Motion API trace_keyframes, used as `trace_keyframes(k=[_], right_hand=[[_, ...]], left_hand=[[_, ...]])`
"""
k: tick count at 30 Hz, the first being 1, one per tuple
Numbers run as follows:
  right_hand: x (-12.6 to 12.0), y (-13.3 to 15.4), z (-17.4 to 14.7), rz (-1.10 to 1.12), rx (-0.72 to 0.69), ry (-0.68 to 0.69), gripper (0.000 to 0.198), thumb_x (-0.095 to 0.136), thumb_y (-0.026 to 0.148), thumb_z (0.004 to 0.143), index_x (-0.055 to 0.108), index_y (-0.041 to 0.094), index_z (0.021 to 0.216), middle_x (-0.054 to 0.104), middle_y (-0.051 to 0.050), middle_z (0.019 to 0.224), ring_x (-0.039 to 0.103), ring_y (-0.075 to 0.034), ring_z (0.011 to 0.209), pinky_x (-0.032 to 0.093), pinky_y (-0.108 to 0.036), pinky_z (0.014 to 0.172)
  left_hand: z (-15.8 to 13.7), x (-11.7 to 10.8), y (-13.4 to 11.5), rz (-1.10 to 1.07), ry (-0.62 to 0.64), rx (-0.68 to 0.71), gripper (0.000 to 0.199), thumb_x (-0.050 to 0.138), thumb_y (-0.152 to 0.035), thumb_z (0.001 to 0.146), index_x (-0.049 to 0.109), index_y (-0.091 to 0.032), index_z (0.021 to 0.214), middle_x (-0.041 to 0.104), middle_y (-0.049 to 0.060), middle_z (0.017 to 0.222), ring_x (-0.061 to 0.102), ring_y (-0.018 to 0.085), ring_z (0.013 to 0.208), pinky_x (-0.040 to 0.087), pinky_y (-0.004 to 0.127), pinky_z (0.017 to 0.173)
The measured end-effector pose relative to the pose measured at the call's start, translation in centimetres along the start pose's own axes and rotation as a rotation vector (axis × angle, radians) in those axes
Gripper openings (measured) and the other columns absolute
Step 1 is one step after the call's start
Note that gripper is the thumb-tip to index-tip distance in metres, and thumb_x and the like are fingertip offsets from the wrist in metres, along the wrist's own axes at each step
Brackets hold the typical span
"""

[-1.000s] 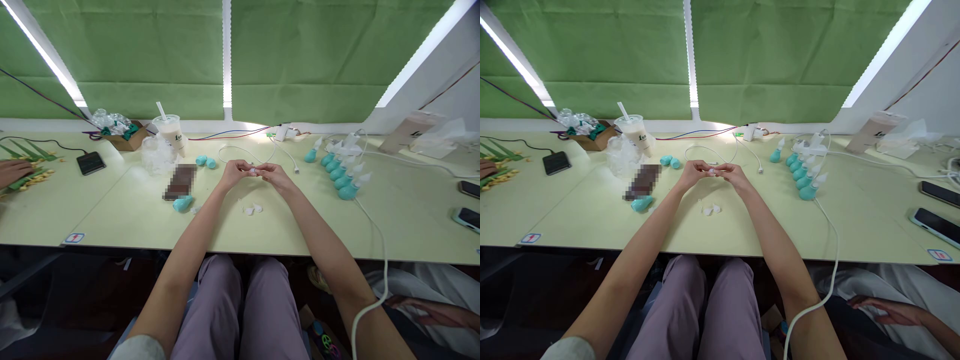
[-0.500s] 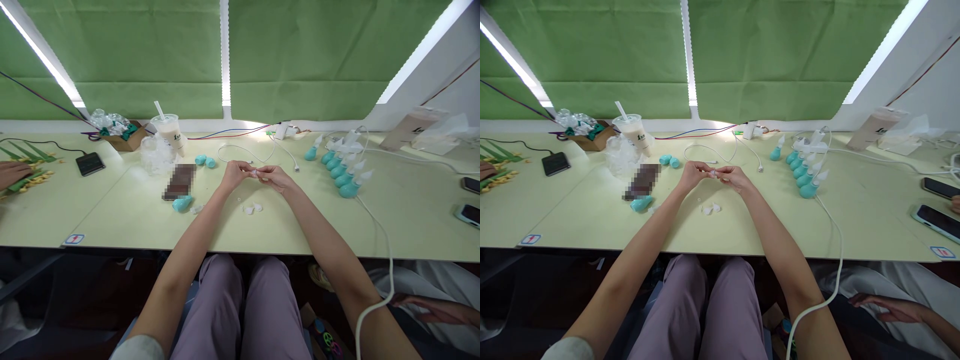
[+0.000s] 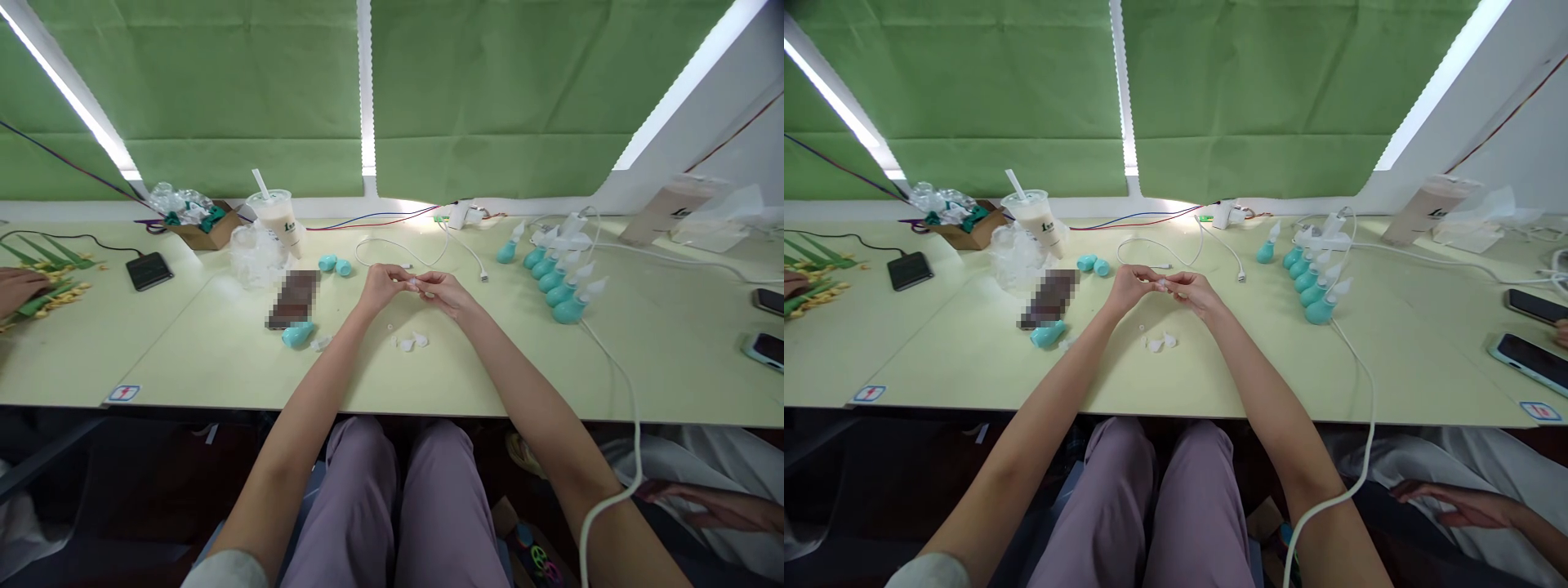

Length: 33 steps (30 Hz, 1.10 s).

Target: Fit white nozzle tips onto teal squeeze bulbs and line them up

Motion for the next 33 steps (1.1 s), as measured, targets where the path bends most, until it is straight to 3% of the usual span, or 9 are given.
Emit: trace_keyframes(k=[5, 9, 13, 18, 21, 24, 27, 30, 33], right_hand=[[0.2, 0.7, -0.2, -0.007, -0.067, 0.083, 0.032, 0.084, 0.042, 0.051, 0.072, 0.024, 0.075, 0.066, 0.001, 0.079, 0.052, -0.009, 0.068, 0.042, -0.026, 0.069], [0.1, 1.9, -0.5, -0.148, -0.191, 0.107, 0.031, 0.079, 0.044, 0.059, 0.072, 0.026, 0.083, 0.068, -0.001, 0.091, 0.056, -0.012, 0.078, 0.042, -0.029, 0.077], [0.7, 3.2, -1.2, -0.437, -0.431, 0.022, 0.032, 0.078, 0.041, 0.061, 0.072, 0.027, 0.089, 0.065, -0.002, 0.107, 0.058, -0.017, 0.089, 0.04, -0.034, 0.085], [1.1, 3.8, -1.4, -0.617, -0.605, -0.075, 0.024, 0.076, 0.04, 0.065, 0.072, 0.025, 0.083, 0.065, -0.003, 0.104, 0.058, -0.02, 0.102, 0.041, -0.034, 0.086], [0.4, 3.7, -1.0, -0.58, -0.594, -0.054, 0.024, 0.072, 0.039, 0.07, 0.068, 0.023, 0.087, 0.067, -0.003, 0.103, 0.059, -0.02, 0.101, 0.043, -0.033, 0.086], [-0.8, 3.6, -0.6, -0.633, -0.538, -0.047, 0.023, 0.065, 0.035, 0.075, 0.065, 0.022, 0.094, 0.068, -0.003, 0.097, 0.062, -0.017, 0.088, 0.045, -0.032, 0.082], [-1.8, 3.3, -0.5, -0.988, -0.497, -0.054, 0.019, 0.063, 0.025, 0.076, 0.067, 0.022, 0.094, 0.067, -0.003, 0.093, 0.059, -0.017, 0.081, 0.043, -0.032, 0.077], [-2.2, 2.9, -0.6, -1.403, -0.444, -0.049, 0.021, 0.057, 0.02, 0.081, 0.071, 0.024, 0.096, 0.066, -0.006, 0.097, 0.056, -0.023, 0.092, 0.037, -0.035, 0.08], [-2.5, 3.0, -0.9, -1.643, -0.423, -0.073, 0.023, 0.053, 0.021, 0.086, 0.071, 0.027, 0.1, 0.066, -0.008, 0.1, 0.055, -0.025, 0.096, 0.03, -0.039, 0.083]], left_hand=[[0.3, -0.2, 0.2, -0.189, 0.027, -0.031, 0.034, 0.081, -0.039, 0.051, 0.067, -0.013, 0.068, 0.072, 0.007, 0.077, 0.066, 0.019, 0.074, 0.05, 0.032, 0.073], [0.2, -0.3, 0.3, -0.311, 0.047, -0.066, 0.041, 0.082, -0.039, 0.052, 0.066, -0.012, 0.079, 0.073, 0.009, 0.082, 0.067, 0.02, 0.078, 0.05, 0.034, 0.077], [0.1, -0.4, 0.4, -0.358, 0.084, -0.084, 0.048, 0.08, -0.039, 0.059, 0.062, -0.014, 0.096, 0.073, 0.008, 0.08, 0.068, 0.021, 0.08, 0.049, 0.035, 0.08], [0.1, -0.4, 0.4, -0.27, 0.164, -0.072, 0.051, 0.07, -0.042, 0.072, 0.055, -0.014, 0.111, 0.071, 0.006, 0.076, 0.067, 0.018, 0.077, 0.046, 0.033, 0.081], [0.4, -0.8, 0.8, -0.222, 0.141, -0.063, 0.045, 0.059, -0.045, 0.08, 0.054, -0.014, 0.111, 0.071, 0.008, 0.081, 0.066, 0.017, 0.078, 0.045, 0.032, 0.081], [0.9, -2.0, 1.8, -0.131, 0.04, -0.066, 0.033, 0.06, -0.04, 0.079, 0.058, -0.014, 0.1, 0.071, 0.009, 0.082, 0.065, 0.017, 0.078, 0.046, 0.032, 0.077], [1.3, -3.4, 3.1, 0.032, -0.034, -0.062, 0.02, 0.064, -0.03, 0.075, 0.061, -0.015, 0.087, 0.07, 0.009, 0.084, 0.064, 0.017, 0.079, 0.046, 0.03, 0.075], [1.3, -4.4, 3.9, 0.224, -0.066, -0.058, 0.011, 0.063, -0.026, 0.074, 0.062, -0.017, 0.081, 0.069, 0.006, 0.083, 0.062, 0.016, 0.078, 0.045, 0.028, 0.075], [1.0, -4.6, 4.1, 0.392, -0.044, -0.077, 0.009, 0.061, -0.025, 0.076, 0.064, -0.019, 0.081, 0.07, 0.004, 0.085, 0.061, 0.016, 0.078, 0.045, 0.028, 0.073]])
Point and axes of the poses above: each hand's wrist, its own z-axis towards the middle knuckle, its own x-axis out of the palm, y = z × x, the point moved 3 cm from there along z, towards the middle knuckle
